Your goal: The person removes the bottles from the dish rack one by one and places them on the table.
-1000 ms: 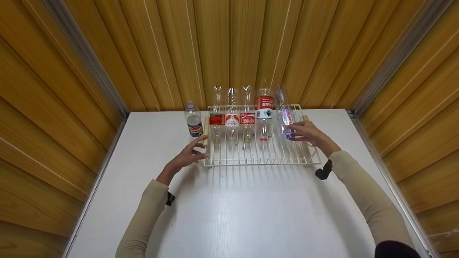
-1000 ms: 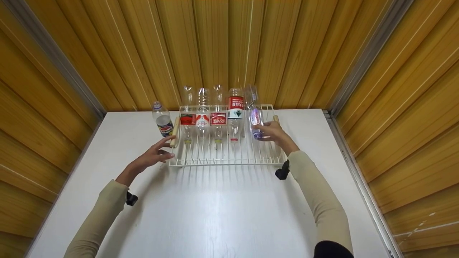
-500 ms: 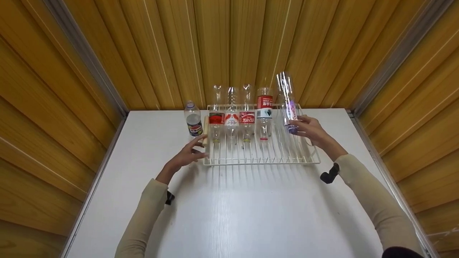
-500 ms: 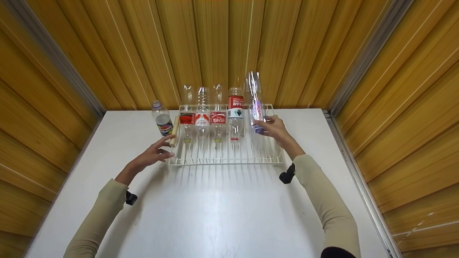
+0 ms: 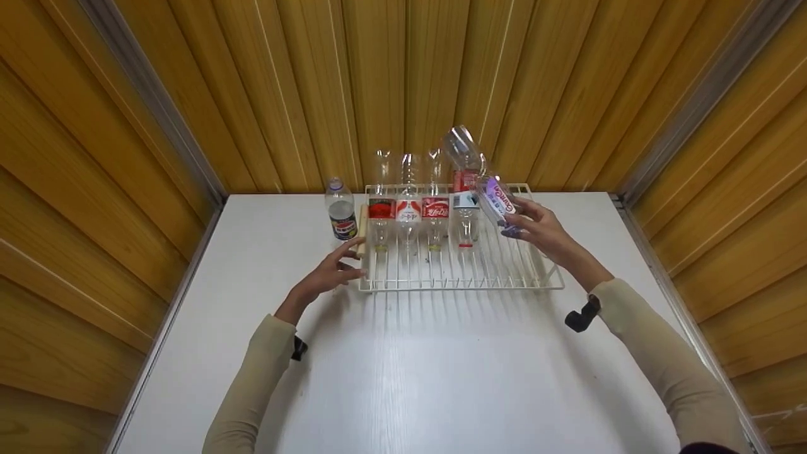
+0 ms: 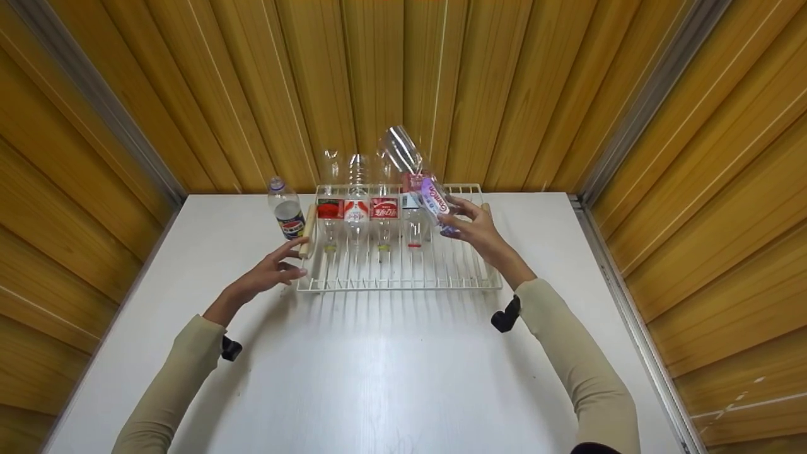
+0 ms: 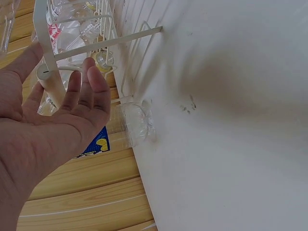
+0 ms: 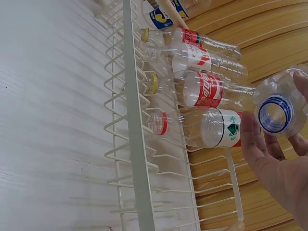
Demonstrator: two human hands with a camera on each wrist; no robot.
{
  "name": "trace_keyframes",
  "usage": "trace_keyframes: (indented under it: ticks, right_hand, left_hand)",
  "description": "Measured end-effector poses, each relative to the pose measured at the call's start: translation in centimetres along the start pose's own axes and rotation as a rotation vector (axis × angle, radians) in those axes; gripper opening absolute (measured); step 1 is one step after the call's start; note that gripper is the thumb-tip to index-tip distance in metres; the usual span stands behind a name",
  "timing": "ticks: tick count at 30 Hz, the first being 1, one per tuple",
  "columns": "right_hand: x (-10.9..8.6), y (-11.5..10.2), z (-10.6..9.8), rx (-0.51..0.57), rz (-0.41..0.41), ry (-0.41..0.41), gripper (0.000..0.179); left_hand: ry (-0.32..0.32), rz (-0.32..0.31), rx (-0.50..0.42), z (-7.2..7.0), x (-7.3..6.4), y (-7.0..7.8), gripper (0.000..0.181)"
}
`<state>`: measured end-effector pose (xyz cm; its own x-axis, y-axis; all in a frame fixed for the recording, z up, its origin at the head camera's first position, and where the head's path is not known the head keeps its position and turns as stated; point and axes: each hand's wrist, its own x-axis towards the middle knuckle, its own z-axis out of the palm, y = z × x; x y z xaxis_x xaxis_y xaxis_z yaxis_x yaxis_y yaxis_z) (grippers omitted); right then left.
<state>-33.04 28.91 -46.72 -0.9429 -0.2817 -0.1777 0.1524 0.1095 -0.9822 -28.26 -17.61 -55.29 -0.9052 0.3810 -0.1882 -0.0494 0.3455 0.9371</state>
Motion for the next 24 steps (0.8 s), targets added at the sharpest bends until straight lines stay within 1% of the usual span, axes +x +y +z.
trace_keyframes:
  ticks: [4,6,12,18,21,24]
  right_hand:
    - [-0.2,0.2,0.4,-0.049,-0.013,-0.025,0.070]
    - [-0.2,0.2,0.6,-0.071,-0.026,-0.056,0.068]
    - [-0.5,0.3,1.0,-0.003,-0.063,-0.156,0.065]
    - [-0.8,0.5,1.2,-0.024,-0.063,-0.210,0.065]
    - [-0.9,0.6,1.3,-0.041,-0.062,-0.223,0.065]
    - [-1.0,0.7,1.3,-0.083,-0.069,-0.231,0.063]
  left_hand:
    - [-0.003,0.000,-0.005,0.0,-0.1,0.0,0.080]
    - [-0.003,-0.001,-0.008,-0.1,-0.1,-0.1,0.080]
    - [0.001,0.005,0.004,-0.2,-0.1,0.0,0.078]
    - [0.006,0.002,0.000,-0.1,-0.1,0.2,0.076]
    - [0.007,-0.009,-0.001,0.0,-0.1,0.2,0.076]
    - [0.009,-0.012,0.000,0.0,-0.1,0.1,0.076]
